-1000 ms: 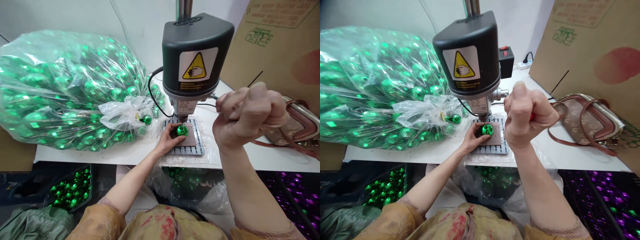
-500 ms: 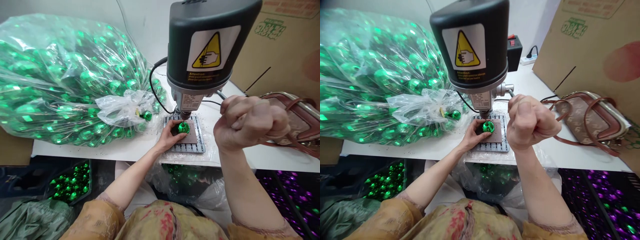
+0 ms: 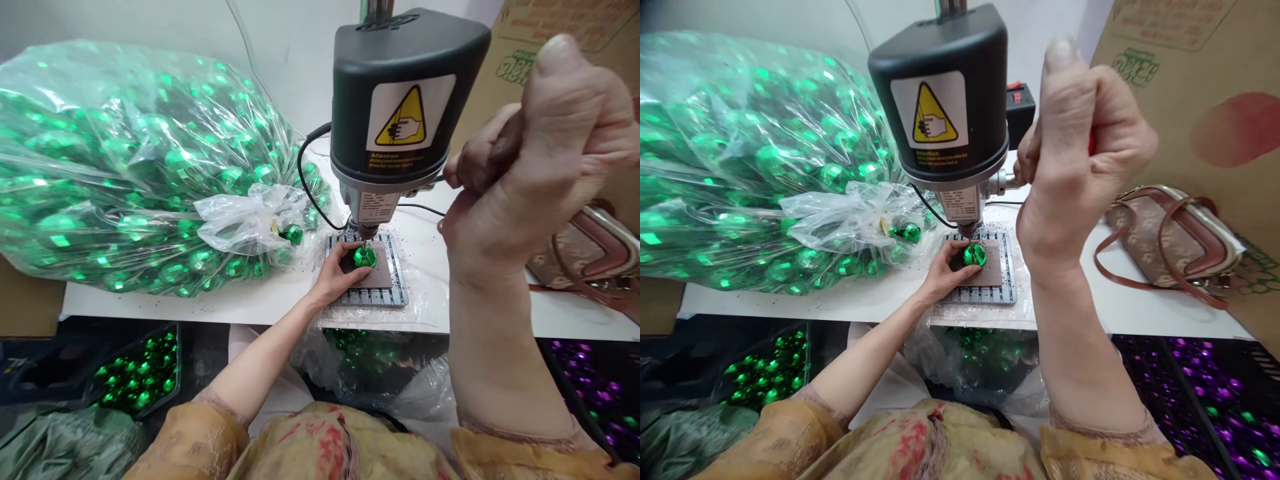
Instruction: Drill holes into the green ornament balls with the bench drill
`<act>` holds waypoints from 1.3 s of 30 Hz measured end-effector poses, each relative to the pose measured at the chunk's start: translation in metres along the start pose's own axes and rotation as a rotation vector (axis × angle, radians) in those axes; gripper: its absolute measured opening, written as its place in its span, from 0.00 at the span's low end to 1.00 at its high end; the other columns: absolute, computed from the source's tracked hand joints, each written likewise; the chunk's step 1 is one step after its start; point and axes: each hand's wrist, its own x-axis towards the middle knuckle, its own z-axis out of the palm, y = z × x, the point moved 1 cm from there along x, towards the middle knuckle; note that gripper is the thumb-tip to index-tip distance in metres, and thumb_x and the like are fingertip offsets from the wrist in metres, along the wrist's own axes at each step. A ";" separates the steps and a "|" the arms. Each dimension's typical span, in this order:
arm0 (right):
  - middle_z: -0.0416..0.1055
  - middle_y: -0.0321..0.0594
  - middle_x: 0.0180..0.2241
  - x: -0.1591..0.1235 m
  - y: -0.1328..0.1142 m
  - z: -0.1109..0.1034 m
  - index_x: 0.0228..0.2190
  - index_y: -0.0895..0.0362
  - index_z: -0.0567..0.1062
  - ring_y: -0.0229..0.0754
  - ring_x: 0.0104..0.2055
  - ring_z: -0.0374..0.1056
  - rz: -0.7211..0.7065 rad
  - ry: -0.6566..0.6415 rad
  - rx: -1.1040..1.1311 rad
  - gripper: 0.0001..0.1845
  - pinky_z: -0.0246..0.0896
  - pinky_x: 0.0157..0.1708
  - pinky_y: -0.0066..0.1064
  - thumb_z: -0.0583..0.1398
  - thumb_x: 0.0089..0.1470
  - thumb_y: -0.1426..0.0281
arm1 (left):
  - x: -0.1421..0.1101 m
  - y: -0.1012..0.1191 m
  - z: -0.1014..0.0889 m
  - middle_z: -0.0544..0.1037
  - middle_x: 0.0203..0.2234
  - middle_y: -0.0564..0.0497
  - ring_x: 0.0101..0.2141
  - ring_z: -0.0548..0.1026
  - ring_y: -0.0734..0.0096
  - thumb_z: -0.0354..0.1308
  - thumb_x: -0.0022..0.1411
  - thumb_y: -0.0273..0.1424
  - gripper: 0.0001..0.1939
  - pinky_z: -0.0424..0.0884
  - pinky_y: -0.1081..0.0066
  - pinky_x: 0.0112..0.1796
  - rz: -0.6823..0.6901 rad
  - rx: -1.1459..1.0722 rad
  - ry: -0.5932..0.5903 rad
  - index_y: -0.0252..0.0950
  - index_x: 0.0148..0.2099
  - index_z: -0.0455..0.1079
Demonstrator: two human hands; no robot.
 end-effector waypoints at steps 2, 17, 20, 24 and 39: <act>0.44 0.25 0.13 -0.008 0.001 -0.003 0.18 0.50 0.57 0.31 0.13 0.45 -0.013 0.024 0.057 0.19 0.38 0.15 0.34 0.59 0.56 0.71 | 0.000 0.000 0.000 0.79 0.52 0.42 0.53 0.78 0.57 0.73 0.56 0.45 0.31 0.72 0.56 0.57 0.006 -0.002 -0.002 0.38 0.56 0.68; 0.41 0.26 0.10 -0.056 0.032 -0.048 0.17 0.59 0.47 0.26 0.12 0.40 -0.328 -0.102 0.118 0.26 0.53 0.18 0.26 0.58 0.55 0.69 | 0.000 0.001 0.000 0.78 0.52 0.43 0.52 0.78 0.58 0.73 0.56 0.46 0.30 0.72 0.57 0.56 0.019 0.025 0.000 0.39 0.55 0.68; 0.40 0.26 0.11 -0.056 0.025 -0.043 0.18 0.58 0.47 0.26 0.12 0.40 -0.373 -0.126 0.154 0.24 0.54 0.19 0.25 0.57 0.57 0.72 | 0.000 -0.001 -0.001 0.78 0.52 0.43 0.52 0.78 0.58 0.73 0.56 0.46 0.31 0.72 0.57 0.56 0.014 0.022 0.000 0.39 0.55 0.68; 0.45 0.25 0.12 -0.034 0.005 -0.022 0.15 0.56 0.52 0.25 0.13 0.44 -0.050 0.051 0.075 0.25 0.45 0.16 0.26 0.58 0.57 0.72 | 0.002 0.001 0.002 0.80 0.48 0.44 0.50 0.79 0.59 0.74 0.54 0.46 0.31 0.74 0.58 0.53 0.001 0.008 0.033 0.38 0.53 0.69; 0.48 0.26 0.13 0.009 0.004 -0.001 0.16 0.51 0.58 0.29 0.13 0.47 0.103 -0.065 0.061 0.21 0.38 0.12 0.30 0.60 0.56 0.72 | -0.050 0.030 -0.006 0.76 0.48 0.44 0.51 0.77 0.56 0.74 0.55 0.40 0.23 0.73 0.58 0.51 0.248 0.379 0.356 0.40 0.46 0.67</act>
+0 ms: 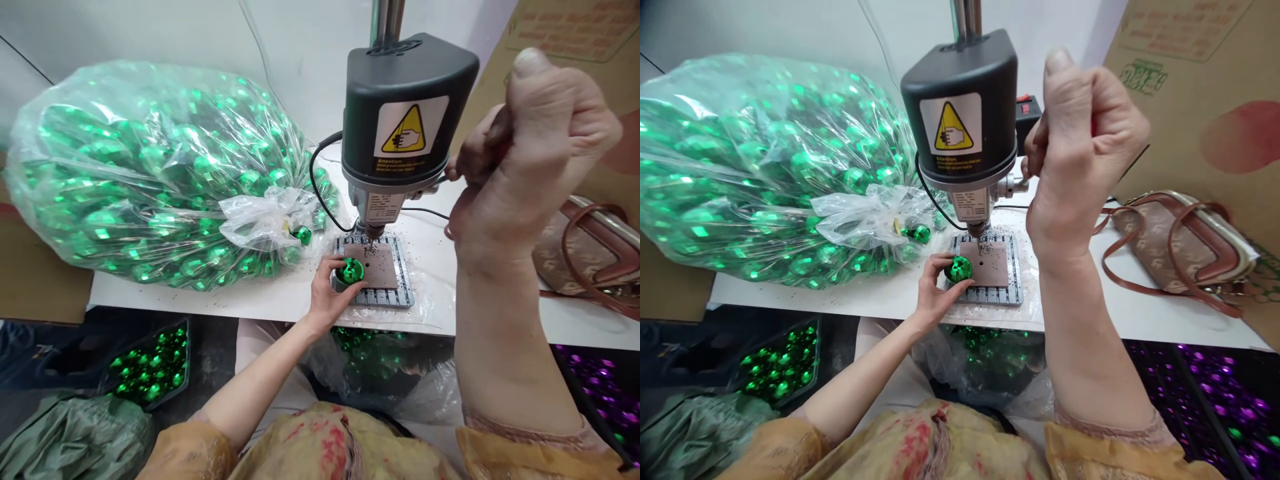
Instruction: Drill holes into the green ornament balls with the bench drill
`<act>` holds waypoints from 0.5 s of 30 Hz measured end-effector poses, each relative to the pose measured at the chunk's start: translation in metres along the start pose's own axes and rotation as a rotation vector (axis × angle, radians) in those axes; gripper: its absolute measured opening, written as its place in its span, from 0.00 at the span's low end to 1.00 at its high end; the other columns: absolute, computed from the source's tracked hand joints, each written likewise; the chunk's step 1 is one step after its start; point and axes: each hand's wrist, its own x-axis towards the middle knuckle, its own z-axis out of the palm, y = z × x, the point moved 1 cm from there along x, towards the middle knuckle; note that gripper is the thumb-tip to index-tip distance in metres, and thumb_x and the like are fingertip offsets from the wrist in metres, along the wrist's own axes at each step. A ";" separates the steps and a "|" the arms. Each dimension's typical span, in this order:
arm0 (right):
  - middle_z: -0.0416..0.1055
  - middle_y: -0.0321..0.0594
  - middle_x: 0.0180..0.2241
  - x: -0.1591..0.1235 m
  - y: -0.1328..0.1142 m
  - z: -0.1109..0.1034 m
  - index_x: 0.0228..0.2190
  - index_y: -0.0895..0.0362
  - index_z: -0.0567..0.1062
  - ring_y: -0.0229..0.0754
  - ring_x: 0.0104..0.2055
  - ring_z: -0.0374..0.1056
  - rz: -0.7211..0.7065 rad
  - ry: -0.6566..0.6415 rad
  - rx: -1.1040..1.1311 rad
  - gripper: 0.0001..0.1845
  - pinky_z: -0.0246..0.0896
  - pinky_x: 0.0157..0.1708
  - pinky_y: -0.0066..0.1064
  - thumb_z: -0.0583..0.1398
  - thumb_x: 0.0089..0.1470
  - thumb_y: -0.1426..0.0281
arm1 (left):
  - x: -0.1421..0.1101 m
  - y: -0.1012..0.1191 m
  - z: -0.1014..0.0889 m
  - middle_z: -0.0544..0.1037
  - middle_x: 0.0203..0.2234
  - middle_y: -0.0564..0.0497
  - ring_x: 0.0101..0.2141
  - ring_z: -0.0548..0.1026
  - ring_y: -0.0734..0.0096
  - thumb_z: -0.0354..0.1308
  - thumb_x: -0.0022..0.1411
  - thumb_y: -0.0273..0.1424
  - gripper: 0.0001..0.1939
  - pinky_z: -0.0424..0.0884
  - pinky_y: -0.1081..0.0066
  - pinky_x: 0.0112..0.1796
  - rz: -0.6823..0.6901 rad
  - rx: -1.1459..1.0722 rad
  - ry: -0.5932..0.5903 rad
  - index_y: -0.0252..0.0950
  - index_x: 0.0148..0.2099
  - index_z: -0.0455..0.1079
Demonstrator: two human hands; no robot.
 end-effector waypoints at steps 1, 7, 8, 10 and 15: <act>0.48 0.26 0.13 0.000 0.001 -0.001 0.16 0.51 0.58 0.29 0.13 0.48 -0.009 0.003 0.000 0.21 0.38 0.12 0.30 0.60 0.56 0.72 | -0.002 0.002 -0.002 0.76 0.48 0.44 0.51 0.77 0.56 0.74 0.56 0.40 0.23 0.73 0.57 0.51 0.025 0.007 0.002 0.40 0.46 0.67; 0.50 0.25 0.13 -0.001 0.002 -0.001 0.18 0.52 0.57 0.28 0.13 0.48 -0.021 0.011 -0.005 0.21 0.40 0.13 0.29 0.60 0.58 0.70 | -0.024 0.011 -0.008 0.75 0.53 0.43 0.54 0.76 0.55 0.71 0.60 0.35 0.20 0.74 0.54 0.52 0.208 0.086 -0.020 0.43 0.52 0.69; 0.51 0.25 0.13 -0.001 0.002 0.000 0.18 0.52 0.58 0.28 0.13 0.48 -0.023 0.015 0.000 0.21 0.40 0.13 0.30 0.60 0.58 0.69 | -0.032 0.011 -0.007 0.74 0.55 0.42 0.54 0.76 0.54 0.70 0.61 0.33 0.19 0.74 0.54 0.52 0.269 0.109 -0.068 0.45 0.53 0.71; 0.52 0.25 0.12 -0.002 0.001 0.000 0.18 0.52 0.58 0.29 0.12 0.48 -0.030 0.022 0.007 0.21 0.39 0.12 0.30 0.61 0.57 0.68 | -0.051 0.010 -0.005 0.73 0.59 0.41 0.56 0.75 0.52 0.69 0.62 0.31 0.18 0.75 0.55 0.53 0.422 0.141 -0.232 0.46 0.54 0.73; 0.54 0.26 0.14 -0.004 0.000 -0.003 0.19 0.53 0.58 0.28 0.14 0.51 0.000 0.006 -0.074 0.20 0.43 0.16 0.27 0.60 0.58 0.67 | -0.105 -0.008 0.001 0.77 0.56 0.36 0.56 0.75 0.47 0.65 0.62 0.28 0.16 0.78 0.54 0.52 0.783 0.227 -0.626 0.42 0.52 0.76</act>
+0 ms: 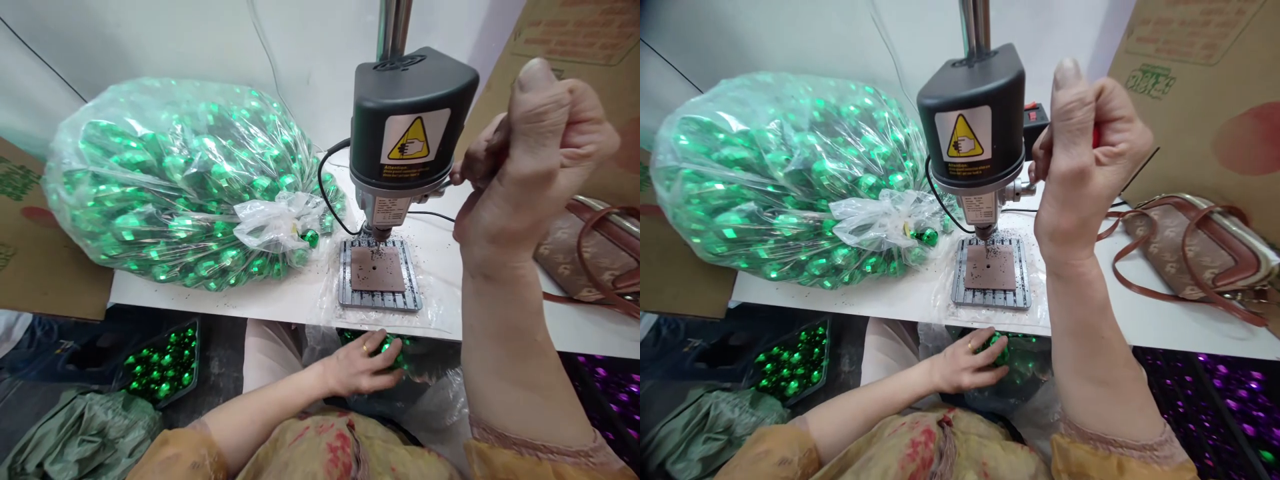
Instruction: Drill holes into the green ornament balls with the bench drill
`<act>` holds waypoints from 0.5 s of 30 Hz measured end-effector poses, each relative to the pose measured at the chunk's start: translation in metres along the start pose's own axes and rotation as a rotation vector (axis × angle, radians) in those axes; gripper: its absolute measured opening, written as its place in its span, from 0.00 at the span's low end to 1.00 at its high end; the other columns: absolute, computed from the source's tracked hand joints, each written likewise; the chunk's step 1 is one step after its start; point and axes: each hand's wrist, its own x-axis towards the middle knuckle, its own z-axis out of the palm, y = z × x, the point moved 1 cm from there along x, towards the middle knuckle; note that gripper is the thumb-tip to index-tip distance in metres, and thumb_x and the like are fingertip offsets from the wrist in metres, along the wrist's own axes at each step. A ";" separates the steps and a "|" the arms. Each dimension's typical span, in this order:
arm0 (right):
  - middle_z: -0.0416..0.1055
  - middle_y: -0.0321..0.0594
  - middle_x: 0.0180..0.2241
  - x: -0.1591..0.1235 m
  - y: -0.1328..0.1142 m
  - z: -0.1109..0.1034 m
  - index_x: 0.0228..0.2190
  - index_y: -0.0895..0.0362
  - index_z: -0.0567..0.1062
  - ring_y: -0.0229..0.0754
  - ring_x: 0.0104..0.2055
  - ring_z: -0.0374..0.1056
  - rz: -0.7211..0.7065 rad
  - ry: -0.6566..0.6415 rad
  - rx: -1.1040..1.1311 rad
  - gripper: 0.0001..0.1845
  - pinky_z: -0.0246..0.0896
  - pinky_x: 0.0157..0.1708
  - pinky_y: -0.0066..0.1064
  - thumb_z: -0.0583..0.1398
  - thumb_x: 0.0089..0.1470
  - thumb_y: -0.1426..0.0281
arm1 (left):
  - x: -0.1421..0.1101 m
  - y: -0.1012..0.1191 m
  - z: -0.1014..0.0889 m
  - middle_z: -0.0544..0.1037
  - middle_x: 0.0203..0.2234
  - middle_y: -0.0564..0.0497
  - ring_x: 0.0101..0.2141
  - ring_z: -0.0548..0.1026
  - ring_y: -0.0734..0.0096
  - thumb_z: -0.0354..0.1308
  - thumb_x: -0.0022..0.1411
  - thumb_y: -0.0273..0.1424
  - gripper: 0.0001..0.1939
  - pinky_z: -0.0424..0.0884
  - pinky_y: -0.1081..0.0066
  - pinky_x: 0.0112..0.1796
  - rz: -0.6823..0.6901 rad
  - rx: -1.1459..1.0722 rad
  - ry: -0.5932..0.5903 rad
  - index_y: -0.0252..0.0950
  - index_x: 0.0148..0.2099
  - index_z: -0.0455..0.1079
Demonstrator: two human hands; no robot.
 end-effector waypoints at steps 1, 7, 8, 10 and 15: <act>0.54 0.26 0.14 0.000 0.000 -0.001 0.19 0.53 0.59 0.28 0.14 0.50 -0.004 0.005 0.001 0.20 0.43 0.16 0.27 0.60 0.58 0.67 | -0.008 0.003 0.006 0.77 0.55 0.34 0.55 0.75 0.47 0.65 0.62 0.29 0.16 0.78 0.54 0.52 0.031 0.034 -0.013 0.41 0.53 0.76; 0.53 0.26 0.14 -0.002 -0.002 0.000 0.19 0.52 0.58 0.29 0.15 0.50 -0.026 0.002 -0.015 0.22 0.42 0.17 0.29 0.60 0.60 0.64 | -0.050 -0.002 0.041 0.72 0.62 0.37 0.55 0.75 0.52 0.62 0.66 0.32 0.21 0.77 0.60 0.50 0.046 0.070 -0.536 0.44 0.60 0.73; 0.53 0.26 0.14 -0.002 -0.003 0.000 0.19 0.52 0.58 0.29 0.15 0.50 -0.025 -0.004 -0.022 0.21 0.42 0.17 0.29 0.59 0.60 0.64 | -0.054 -0.007 0.046 0.70 0.64 0.37 0.56 0.75 0.51 0.61 0.66 0.32 0.23 0.76 0.59 0.51 -0.069 0.077 -0.662 0.43 0.62 0.71; 0.53 0.26 0.14 -0.002 -0.003 0.001 0.20 0.52 0.57 0.29 0.15 0.50 -0.022 -0.012 -0.013 0.21 0.41 0.17 0.28 0.58 0.61 0.66 | -0.060 -0.016 0.054 0.68 0.65 0.35 0.58 0.73 0.48 0.63 0.66 0.35 0.28 0.72 0.52 0.56 -0.399 0.090 -0.792 0.43 0.67 0.67; 0.50 0.25 0.17 0.002 -0.001 0.001 0.22 0.52 0.59 0.25 0.17 0.52 -0.041 -0.028 0.032 0.16 0.46 0.22 0.24 0.55 0.61 0.73 | -0.075 -0.024 0.064 0.76 0.57 0.32 0.62 0.65 0.31 0.77 0.49 0.37 0.34 0.55 0.40 0.64 -1.061 -0.237 -0.784 0.33 0.58 0.76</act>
